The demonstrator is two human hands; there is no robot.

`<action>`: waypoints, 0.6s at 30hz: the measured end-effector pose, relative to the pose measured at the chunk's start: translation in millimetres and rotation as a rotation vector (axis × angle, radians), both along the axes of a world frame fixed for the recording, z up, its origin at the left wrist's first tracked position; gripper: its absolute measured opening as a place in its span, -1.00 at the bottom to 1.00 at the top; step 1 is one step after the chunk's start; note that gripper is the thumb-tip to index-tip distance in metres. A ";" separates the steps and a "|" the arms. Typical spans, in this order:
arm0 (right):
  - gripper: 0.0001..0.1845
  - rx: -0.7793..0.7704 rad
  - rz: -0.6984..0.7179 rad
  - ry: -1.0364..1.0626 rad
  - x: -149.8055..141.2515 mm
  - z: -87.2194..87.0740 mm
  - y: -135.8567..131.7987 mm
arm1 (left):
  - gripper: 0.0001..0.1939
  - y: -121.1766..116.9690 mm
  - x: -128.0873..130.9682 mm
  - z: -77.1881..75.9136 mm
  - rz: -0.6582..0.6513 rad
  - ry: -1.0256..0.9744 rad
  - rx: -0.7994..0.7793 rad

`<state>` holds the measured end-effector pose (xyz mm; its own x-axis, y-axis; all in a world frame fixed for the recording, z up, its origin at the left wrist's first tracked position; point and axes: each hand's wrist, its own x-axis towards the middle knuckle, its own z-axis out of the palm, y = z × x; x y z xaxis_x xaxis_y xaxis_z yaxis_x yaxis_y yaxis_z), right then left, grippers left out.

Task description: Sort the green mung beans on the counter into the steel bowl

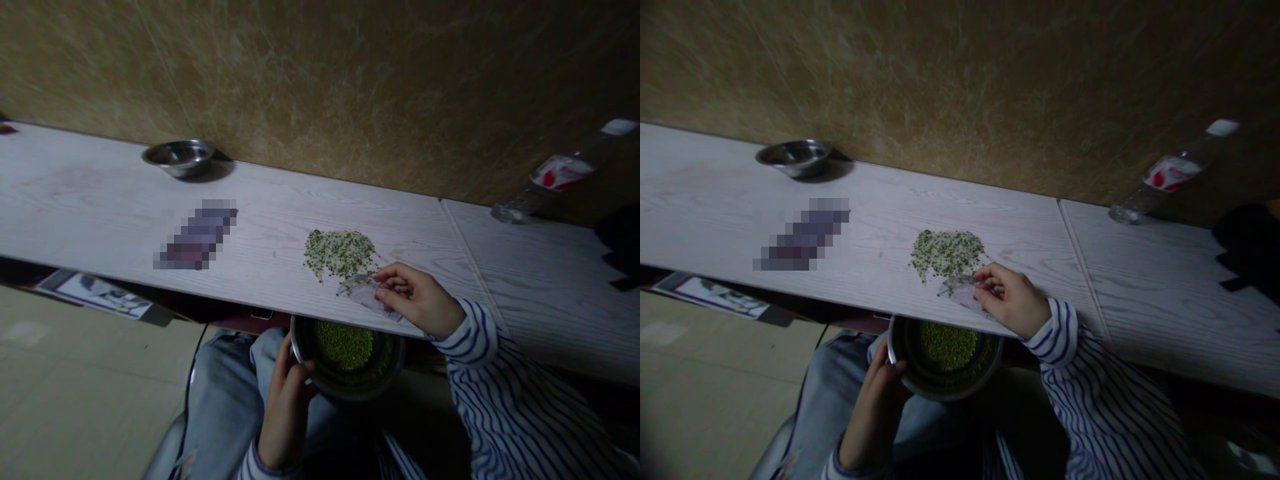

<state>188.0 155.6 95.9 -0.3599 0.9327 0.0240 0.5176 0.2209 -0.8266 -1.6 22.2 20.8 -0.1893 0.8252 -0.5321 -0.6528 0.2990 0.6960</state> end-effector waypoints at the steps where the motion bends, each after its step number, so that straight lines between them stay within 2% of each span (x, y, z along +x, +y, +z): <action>1: -0.78 -0.005 -0.008 0.007 -0.5 -0.6 0.5 | -0.36 0.1 -0.1 0.4 0.002 -0.002 0.000; 13: -0.80 -0.010 0.060 -0.049 -13.6 1.5 1.4 | -0.38 1.6 0.5 2.4 0.030 0.001 -0.005; 18: -0.82 -0.020 0.136 -0.037 -17.1 1.4 -4.9 | -0.34 1.0 -1.8 -1.0 0.010 0.011 0.011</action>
<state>171.0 150.7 97.3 -0.4829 0.8756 -0.0095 0.5142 0.2748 -0.8124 -3.4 23.3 19.8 -0.2038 0.8290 -0.5208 -0.6482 0.2845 0.7064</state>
